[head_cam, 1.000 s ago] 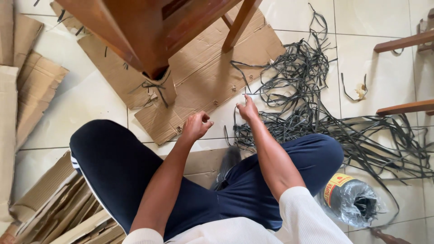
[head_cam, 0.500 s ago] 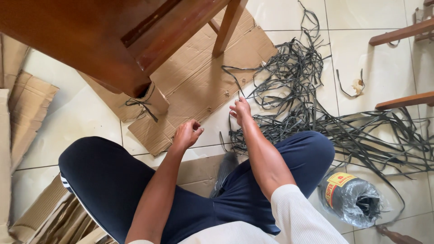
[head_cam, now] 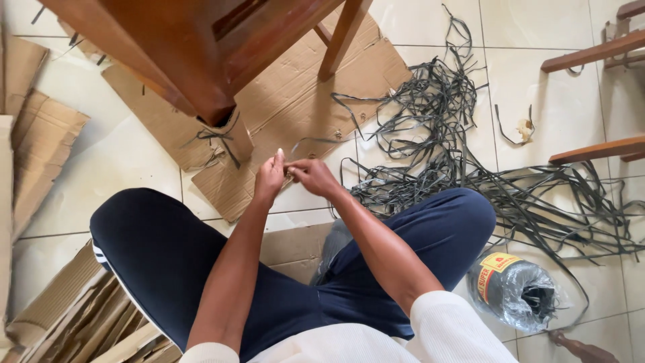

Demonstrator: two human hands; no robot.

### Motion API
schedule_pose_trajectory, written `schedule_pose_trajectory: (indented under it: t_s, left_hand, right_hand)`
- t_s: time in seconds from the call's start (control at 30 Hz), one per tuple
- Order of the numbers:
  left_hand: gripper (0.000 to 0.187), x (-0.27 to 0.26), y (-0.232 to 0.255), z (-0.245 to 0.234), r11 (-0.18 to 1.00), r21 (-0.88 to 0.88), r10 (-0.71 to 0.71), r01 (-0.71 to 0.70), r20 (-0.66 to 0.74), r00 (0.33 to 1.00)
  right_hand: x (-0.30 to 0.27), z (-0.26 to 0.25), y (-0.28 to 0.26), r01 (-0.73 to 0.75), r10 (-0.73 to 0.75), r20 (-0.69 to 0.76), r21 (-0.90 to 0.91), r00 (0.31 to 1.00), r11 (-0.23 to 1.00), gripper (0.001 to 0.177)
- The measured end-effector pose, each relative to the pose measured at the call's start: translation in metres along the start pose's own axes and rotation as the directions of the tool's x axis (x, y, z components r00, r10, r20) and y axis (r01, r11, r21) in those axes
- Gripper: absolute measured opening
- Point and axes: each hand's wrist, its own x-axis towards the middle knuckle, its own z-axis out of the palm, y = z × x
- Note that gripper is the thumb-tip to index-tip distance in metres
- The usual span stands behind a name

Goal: Wrap cardboard and secure with ties around the legs of a wooden chair for shipping or storage.

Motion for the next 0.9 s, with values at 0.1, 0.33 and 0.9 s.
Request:
schedule_pose_trajectory:
  t_s: [0.1,0.33,0.9]
  left_hand:
    - [0.041,0.009,-0.013,-0.003,0.957,-0.278,-0.065,0.085,0.08,0.995]
    - [0.026,-0.023,0.012,-0.021,0.99,-0.141,-0.012,0.015,0.02,1.0]
    - [0.026,-0.066,0.026,-0.079,0.879,0.454,0.211,-0.146,-0.097,0.973]
  right_hand:
    - [-0.015,0.015,-0.011,0.071,-0.055,0.225,-0.065,0.973,0.995,0.025]
    - [-0.019,0.02,-0.009,-0.088,0.095,0.417,-0.038,0.904,0.995,0.023]
    - [0.042,-0.009,-0.042,-0.141,0.257,-0.097,0.631,0.961,0.763,0.027]
